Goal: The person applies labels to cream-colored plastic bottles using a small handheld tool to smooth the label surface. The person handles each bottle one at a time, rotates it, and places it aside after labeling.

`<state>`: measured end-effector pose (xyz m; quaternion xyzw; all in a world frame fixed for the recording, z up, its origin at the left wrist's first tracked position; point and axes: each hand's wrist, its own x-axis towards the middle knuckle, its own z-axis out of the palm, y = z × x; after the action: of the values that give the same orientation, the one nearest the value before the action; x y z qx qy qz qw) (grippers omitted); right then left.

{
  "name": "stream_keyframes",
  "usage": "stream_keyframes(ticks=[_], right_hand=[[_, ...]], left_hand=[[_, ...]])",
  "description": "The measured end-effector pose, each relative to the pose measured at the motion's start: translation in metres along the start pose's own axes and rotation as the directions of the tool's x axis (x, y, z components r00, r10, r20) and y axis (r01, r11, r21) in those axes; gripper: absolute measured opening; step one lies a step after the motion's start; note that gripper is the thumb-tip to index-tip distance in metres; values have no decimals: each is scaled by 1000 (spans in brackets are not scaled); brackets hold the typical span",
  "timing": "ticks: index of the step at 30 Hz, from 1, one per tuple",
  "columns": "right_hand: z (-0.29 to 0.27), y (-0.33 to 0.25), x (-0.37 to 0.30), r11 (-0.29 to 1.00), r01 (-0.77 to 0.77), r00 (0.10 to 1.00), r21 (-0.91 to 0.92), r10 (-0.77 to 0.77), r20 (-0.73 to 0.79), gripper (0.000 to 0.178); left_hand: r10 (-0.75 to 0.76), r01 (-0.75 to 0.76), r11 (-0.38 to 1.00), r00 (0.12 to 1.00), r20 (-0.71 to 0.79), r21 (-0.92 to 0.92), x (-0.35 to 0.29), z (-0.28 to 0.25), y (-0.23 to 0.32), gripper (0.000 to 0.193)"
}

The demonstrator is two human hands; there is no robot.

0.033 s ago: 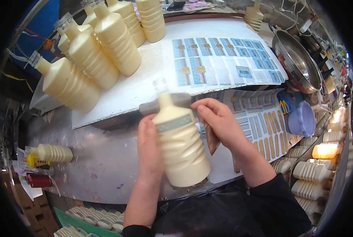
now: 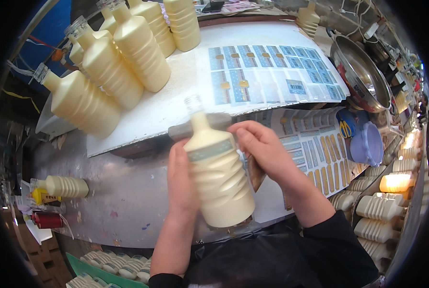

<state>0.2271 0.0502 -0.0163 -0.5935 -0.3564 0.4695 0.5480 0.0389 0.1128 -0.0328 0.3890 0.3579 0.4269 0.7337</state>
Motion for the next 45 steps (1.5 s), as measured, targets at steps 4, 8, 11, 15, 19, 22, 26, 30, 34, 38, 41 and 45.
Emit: stream_keyframes(ticks=[4,8,11,15,19,22,26,30,34,38,41,45], right_hand=[[10,-4,4,985,-24,999,-172,30,32,43],[13,-8,4,968,-57,998,-244,58,-2,55],[12,-4,5,967,-61,998,-249,62,-4,55],[13,-2,6,967,-55,998,-249,54,-12,55],[12,0,7,968,-58,998,-246,57,-10,54],[12,-1,5,980,-73,997,-186,75,8,48],[2,-2,6,991,-102,988,92,89,128,37],[6,14,6,994,9,994,113,-21,109,35],[1,-5,2,950,-209,973,231,178,149,37],[1,2,-8,973,-167,984,160,153,97,39],[3,1,-14,986,-98,992,134,86,94,39],[4,12,-7,995,-40,998,91,35,56,37]], left_hand=[[-52,51,998,998,37,39,1,4,0,40],[-56,47,979,998,40,198,0,5,3,43],[-34,24,979,998,45,202,-2,5,3,44],[-31,20,982,998,59,190,-2,5,5,45],[-45,35,982,998,51,186,-2,6,4,46],[-65,59,991,997,41,122,-1,4,2,45],[-82,82,995,997,2,-47,-3,4,4,45],[-2,-2,988,1000,26,154,-4,-6,-3,48],[21,-22,994,1000,5,106,-9,-13,-5,48],[124,-137,969,989,76,206,-30,-7,-4,66],[147,-175,931,983,110,321,-36,-6,-8,79],[41,-63,977,993,110,202,-38,0,-3,80]])
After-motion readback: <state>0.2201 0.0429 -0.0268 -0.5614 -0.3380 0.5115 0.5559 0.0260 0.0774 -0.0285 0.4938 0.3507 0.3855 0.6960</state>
